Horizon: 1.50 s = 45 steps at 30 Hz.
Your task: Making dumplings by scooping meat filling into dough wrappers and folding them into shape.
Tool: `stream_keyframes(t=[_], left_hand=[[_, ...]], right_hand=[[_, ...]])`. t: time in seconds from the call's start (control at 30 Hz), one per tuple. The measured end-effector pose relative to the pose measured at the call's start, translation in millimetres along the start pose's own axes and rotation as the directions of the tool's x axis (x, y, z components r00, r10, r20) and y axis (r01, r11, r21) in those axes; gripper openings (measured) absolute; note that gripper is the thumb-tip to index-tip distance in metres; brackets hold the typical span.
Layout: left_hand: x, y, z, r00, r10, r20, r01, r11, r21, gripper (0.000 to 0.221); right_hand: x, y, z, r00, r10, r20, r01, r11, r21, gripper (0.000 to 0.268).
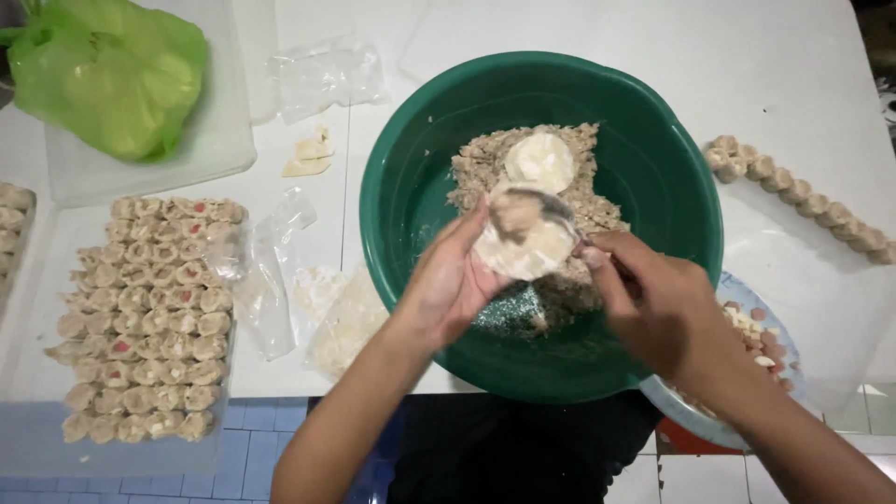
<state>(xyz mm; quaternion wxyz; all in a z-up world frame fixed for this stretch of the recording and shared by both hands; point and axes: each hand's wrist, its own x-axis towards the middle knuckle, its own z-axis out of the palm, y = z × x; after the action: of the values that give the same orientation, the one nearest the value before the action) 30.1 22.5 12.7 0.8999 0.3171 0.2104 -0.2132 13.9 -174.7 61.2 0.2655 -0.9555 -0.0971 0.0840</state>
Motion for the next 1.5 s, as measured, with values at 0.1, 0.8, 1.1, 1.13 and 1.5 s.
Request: stream_keyframes(t=[0.1, 0.8, 1.1, 1.13, 1.5], left_hand=[[-13, -5, 15, 1.000, 0.005, -0.021, -0.011, 0.956, -0.294, 0.057], [-8, -41, -1, 0.929, 0.337, -0.152, -0.355, 0.928, -0.116, 0.036], [-10, -37, 27, 0.865, 0.084, -0.494, -0.297, 0.879, -0.372, 0.050], [-14, -35, 31, 0.866, 0.081, -0.493, -0.294, 0.881, -0.372, 0.050], [-60, -57, 32, 0.823, 0.417, 0.386, -0.529, 0.312, 0.790, 0.095]], right_hand=[[-1, 30, 20, 1.000, -0.013, -0.018, 0.013, 1.000, -0.008, 0.042], [-25, 6, -12, 0.985, 0.001, 0.170, -0.013, 0.998, 0.067, 0.026], [-35, 8, 24, 0.940, -0.328, -0.094, 0.281, 0.901, -0.331, 0.040], [-30, 7, 18, 0.941, -0.325, -0.094, 0.278, 0.902, -0.331, 0.040], [1, 26, 30, 0.999, 0.045, -0.004, -0.020, 0.510, 0.860, 0.030]])
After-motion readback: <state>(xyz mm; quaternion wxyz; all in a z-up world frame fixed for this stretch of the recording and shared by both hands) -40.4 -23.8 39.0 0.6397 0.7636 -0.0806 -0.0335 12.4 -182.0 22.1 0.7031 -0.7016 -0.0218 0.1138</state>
